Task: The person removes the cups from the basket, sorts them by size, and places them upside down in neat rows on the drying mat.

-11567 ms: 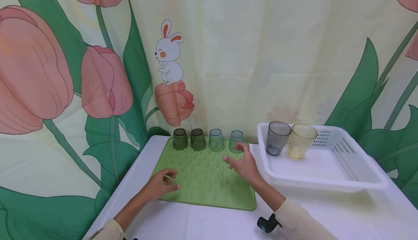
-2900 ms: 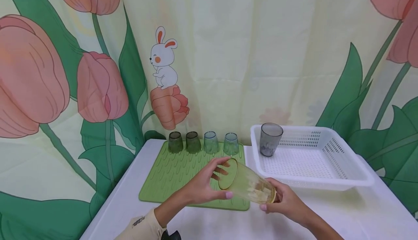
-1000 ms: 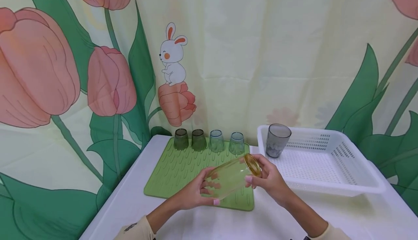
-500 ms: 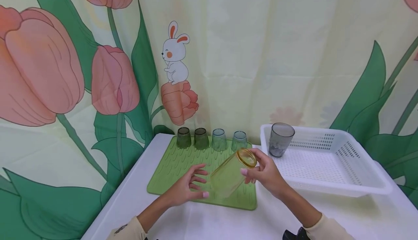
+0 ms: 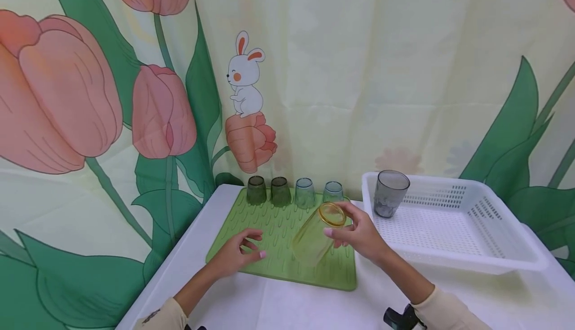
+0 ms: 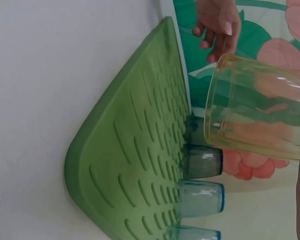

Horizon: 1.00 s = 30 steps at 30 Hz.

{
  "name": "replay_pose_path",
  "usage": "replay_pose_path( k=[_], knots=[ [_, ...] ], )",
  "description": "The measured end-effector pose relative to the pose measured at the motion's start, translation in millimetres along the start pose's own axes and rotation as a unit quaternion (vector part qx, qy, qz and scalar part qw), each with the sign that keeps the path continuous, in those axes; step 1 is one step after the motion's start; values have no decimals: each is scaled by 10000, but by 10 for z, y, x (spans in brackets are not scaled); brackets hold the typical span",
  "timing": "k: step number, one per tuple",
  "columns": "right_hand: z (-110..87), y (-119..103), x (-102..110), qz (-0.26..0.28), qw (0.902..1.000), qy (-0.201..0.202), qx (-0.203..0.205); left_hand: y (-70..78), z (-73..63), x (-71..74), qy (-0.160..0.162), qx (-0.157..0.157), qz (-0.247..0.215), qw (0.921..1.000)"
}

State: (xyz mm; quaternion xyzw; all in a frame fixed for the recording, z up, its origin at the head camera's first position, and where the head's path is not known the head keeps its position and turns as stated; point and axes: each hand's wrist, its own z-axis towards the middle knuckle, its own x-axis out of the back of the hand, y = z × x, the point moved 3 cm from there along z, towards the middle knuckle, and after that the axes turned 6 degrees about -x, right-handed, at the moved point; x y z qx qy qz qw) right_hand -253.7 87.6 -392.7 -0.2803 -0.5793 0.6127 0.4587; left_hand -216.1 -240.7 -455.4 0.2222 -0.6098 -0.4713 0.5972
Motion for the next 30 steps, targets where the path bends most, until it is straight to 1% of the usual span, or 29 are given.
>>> replay_pose_path(
  k=[5,9,15,17,21,25,30],
  knots=[
    [51,36,-31,-106,9998,-52,-162,-205,-75,167,183,448,408,9980],
    [79,51,-22,-163,9997,-13,-208,-357,-84,289,346,753,656,9944],
    [132,62,-35,-269,9993,-70,-259,-533,-131,447,640,1148,824,9879],
    [159,57,-49,-347,9990,-121,-252,-574,-155,483,692,1289,902,9851],
    [218,42,-86,-502,9981,-227,-258,-639,-186,522,682,1492,1112,9802],
    [324,28,-154,-571,9976,-293,-276,-656,-194,545,605,1551,1229,9784],
    [509,12,-264,-560,9975,-235,-372,-679,-190,564,485,1623,1292,9770]
  ],
)
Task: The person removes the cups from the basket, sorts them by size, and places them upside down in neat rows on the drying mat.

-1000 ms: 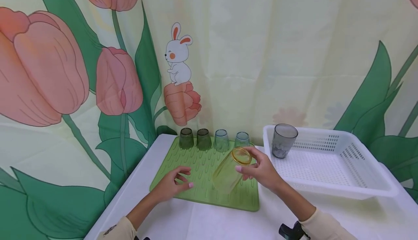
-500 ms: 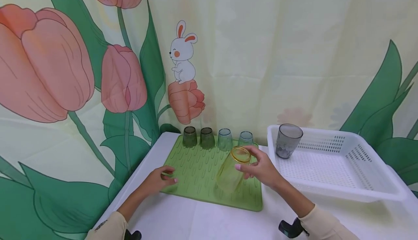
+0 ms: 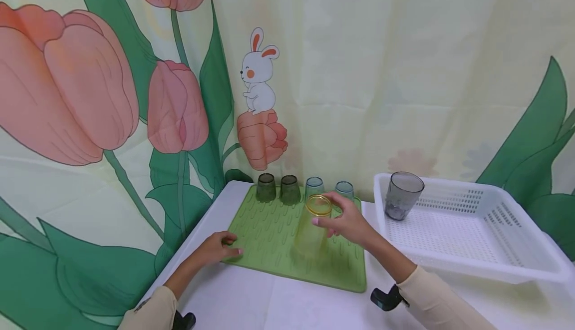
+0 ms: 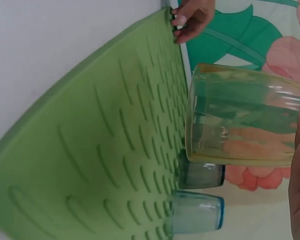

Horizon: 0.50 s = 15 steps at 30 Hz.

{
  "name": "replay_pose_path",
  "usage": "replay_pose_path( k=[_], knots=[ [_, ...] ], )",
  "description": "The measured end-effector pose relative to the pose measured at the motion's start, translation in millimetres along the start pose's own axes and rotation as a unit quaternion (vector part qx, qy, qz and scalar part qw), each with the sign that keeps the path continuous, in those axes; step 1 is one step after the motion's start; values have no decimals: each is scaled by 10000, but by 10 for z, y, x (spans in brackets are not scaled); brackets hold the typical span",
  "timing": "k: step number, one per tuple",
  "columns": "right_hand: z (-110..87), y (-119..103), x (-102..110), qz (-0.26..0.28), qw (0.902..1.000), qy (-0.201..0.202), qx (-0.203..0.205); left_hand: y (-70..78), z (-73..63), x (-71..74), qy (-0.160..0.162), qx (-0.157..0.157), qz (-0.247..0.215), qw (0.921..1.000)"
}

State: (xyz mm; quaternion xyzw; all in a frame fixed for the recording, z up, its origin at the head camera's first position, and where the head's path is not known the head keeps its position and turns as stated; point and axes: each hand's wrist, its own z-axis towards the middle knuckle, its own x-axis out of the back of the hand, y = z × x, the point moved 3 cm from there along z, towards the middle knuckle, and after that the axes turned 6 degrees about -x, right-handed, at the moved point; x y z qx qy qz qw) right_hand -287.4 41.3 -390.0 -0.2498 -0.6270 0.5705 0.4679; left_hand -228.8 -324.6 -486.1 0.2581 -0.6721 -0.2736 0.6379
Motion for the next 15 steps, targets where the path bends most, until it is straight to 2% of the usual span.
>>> replay_pose_path(
  k=[9,15],
  knots=[
    [351,-45,-164,-213,9994,1,-283,1,27,-9,39,-17,27,10000],
    [524,-53,-266,-175,9995,-129,-223,-14,14,-11,87,11,-7,10000]
  ],
)
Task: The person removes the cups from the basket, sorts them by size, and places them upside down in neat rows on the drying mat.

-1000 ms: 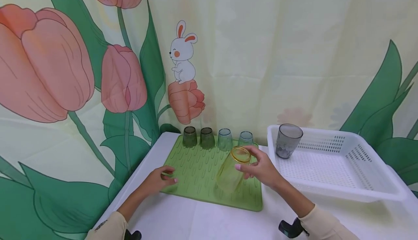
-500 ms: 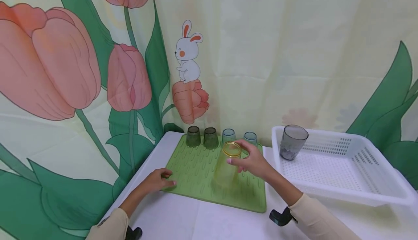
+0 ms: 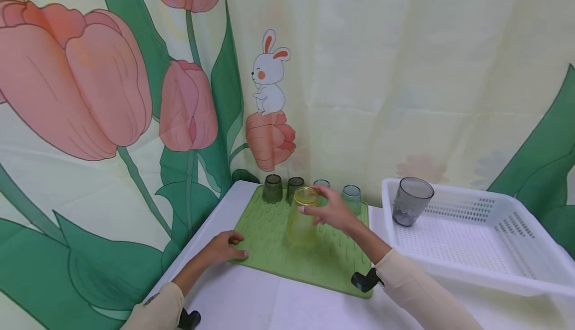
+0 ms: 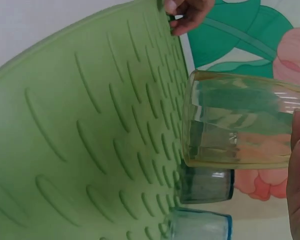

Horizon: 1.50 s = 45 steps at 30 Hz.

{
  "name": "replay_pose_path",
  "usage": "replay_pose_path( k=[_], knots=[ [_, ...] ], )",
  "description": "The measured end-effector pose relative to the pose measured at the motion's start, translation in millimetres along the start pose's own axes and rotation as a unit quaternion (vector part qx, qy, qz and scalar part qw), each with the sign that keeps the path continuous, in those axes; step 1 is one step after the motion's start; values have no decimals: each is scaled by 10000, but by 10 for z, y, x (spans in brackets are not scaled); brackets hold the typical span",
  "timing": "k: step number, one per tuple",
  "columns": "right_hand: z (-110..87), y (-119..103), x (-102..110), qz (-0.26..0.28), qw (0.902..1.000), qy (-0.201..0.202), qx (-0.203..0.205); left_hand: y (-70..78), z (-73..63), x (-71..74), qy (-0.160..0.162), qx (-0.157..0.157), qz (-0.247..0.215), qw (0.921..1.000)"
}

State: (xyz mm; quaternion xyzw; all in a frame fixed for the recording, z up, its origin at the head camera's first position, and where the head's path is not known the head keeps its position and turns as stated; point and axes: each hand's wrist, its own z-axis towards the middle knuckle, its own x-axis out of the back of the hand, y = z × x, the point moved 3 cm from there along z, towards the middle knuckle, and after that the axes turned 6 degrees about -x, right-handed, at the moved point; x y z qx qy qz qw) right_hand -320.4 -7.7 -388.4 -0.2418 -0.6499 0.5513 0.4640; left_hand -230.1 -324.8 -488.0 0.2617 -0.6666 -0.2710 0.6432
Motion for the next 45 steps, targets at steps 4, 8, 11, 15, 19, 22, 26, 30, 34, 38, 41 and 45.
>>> replay_pose_path(
  k=[4,8,11,15,19,22,26,30,34,38,41,45],
  knots=[
    [99,8,-44,30,10000,6,43,-22,9,-12,-4,26,71,10000],
    [206,4,-85,21,10000,25,3,-11,30,-2,1,-3,175,9998],
    [294,0,-114,53,10000,-8,-40,11,37,5,-3,1,165,9999],
    [418,7,-159,132,9998,11,-112,44,31,10,-13,-29,67,10000],
    [546,30,-227,275,9994,82,-167,43,29,11,-40,-88,38,9999],
    [639,60,-290,438,9988,107,-174,27,38,6,-89,-111,62,9999],
    [738,82,-373,588,9982,62,-132,30,44,15,-134,-82,80,9998],
    [826,109,-449,664,9977,-31,-159,46,41,25,-133,-46,91,9999],
    [890,147,-529,740,9969,-66,-259,41,37,19,-140,-48,89,9999],
    [944,186,-608,814,9962,-37,-294,17,33,2,-171,-59,92,9998],
    [977,195,-668,871,9958,-13,-284,-12,35,-8,-170,-62,122,9998],
    [1014,180,-767,867,9959,-98,-222,-47,42,-10,-113,0,142,9998]
  ],
)
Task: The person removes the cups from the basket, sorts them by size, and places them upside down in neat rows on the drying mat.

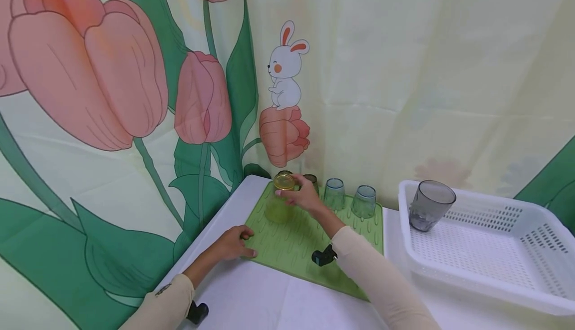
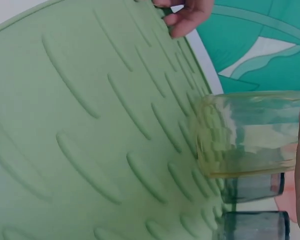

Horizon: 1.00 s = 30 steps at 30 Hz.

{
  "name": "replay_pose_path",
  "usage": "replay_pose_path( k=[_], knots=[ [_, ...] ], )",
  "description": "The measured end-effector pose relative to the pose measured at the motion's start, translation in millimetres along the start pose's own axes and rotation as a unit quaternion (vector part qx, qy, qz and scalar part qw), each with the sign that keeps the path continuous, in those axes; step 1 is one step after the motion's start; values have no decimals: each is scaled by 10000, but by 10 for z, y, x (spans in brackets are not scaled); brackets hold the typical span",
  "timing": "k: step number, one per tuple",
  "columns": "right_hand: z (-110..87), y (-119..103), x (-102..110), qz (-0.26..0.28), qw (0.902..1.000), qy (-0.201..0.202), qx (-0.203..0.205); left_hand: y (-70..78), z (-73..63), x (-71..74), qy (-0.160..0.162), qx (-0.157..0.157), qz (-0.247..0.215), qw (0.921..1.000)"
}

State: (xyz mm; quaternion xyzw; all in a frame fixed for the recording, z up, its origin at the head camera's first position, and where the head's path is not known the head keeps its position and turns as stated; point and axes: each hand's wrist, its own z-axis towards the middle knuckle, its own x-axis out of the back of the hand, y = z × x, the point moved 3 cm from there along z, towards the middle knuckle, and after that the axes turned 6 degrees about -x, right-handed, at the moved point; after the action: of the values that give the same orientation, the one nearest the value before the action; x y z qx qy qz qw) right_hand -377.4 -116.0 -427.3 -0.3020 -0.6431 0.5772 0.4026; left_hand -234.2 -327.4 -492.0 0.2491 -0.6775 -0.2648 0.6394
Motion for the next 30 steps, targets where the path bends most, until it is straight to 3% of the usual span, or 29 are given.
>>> replay_pose_path(
  k=[7,20,26,30],
  knots=[
    [15,-18,-93,21,10000,72,33,25,12,-4,-30,28,-48,10000],
    [-24,-62,-152,-438,9990,75,4,41,-2,-4,-2,62,-71,10000],
    [-10,-7,-139,-915,9957,137,-70,38,-9,7,12,63,-56,10000],
    [-19,34,-127,-940,9956,32,-43,35,-29,13,16,83,-68,9999]
  ],
)
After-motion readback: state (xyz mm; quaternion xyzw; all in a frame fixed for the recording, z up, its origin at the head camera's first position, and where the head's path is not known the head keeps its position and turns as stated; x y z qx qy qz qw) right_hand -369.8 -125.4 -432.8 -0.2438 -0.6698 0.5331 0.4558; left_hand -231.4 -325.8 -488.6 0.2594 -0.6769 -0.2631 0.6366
